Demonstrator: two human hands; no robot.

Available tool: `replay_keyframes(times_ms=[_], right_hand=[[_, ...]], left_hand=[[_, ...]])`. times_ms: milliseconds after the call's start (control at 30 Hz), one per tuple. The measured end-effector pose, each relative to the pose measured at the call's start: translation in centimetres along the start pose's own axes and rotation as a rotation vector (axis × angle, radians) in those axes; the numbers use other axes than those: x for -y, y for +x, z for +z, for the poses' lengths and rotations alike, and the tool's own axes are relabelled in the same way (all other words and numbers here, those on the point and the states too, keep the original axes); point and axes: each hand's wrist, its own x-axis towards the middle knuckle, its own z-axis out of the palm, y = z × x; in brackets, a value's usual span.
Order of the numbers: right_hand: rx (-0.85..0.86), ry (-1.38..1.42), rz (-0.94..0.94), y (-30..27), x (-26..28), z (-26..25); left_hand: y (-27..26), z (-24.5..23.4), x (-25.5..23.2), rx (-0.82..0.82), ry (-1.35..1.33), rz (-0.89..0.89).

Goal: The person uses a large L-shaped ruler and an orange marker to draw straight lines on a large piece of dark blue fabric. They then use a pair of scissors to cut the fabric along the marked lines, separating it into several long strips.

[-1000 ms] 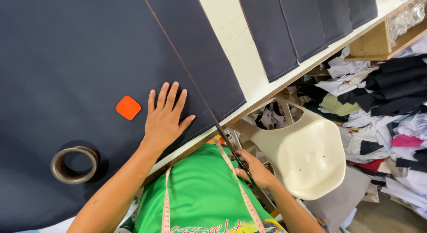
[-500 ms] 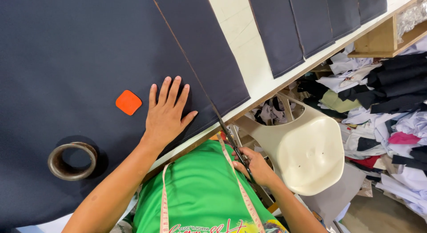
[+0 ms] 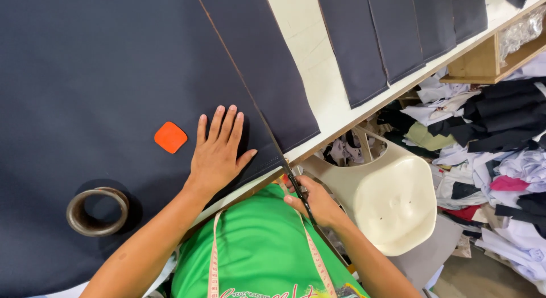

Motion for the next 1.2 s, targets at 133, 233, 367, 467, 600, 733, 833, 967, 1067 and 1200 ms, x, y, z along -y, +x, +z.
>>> replay_keyframes(times_ms=[133, 233, 367, 467, 600, 733, 833, 967, 1067, 1200], right_hand=[[-0.052, 0.022, 0.022, 1.1, -2.5, 0.4], [-0.079, 0.089, 0.038, 0.7, -2.3, -0.1], [-0.02, 0.109, 0.052, 0.7, 0.5, -0.7], [0.011, 0.068, 0.042, 1.8, 4.4, 0.0], [-0.018, -0.01, 0.041, 3.5, 6.0, 0.8], [-0.075, 0.061, 0.057, 3.7, 6.4, 1.1], [-0.054, 0.088, 0.045, 4.4, 6.9, 0.5], [0.024, -0.037, 0.009, 6.7, 9.7, 0.0], [-0.001, -0.077, 0.012, 8.1, 11.8, 0.7], [-0.044, -0.047, 0.025, 8.3, 11.5, 1.4]], left_hand=[[0.0, -0.5, 0.0, 0.024, -0.01, -0.006], [0.0, -0.7, 0.1, 0.031, -0.008, -0.004], [0.1, -1.0, 0.1, 0.026, -0.003, 0.01], [0.2, -1.4, 0.1, 0.06, -0.022, -0.001], [0.3, -1.7, 0.2, 0.073, -0.033, -0.002], [0.2, -1.7, 0.2, 0.094, -0.078, -0.018], [0.2, -1.7, 0.2, 0.102, -0.101, -0.021], [0.3, -1.9, 0.2, 0.106, -0.112, -0.021], [0.3, -2.1, 0.3, 0.101, -0.12, -0.013], [0.2, -2.1, 0.3, 0.091, -0.119, -0.015]])
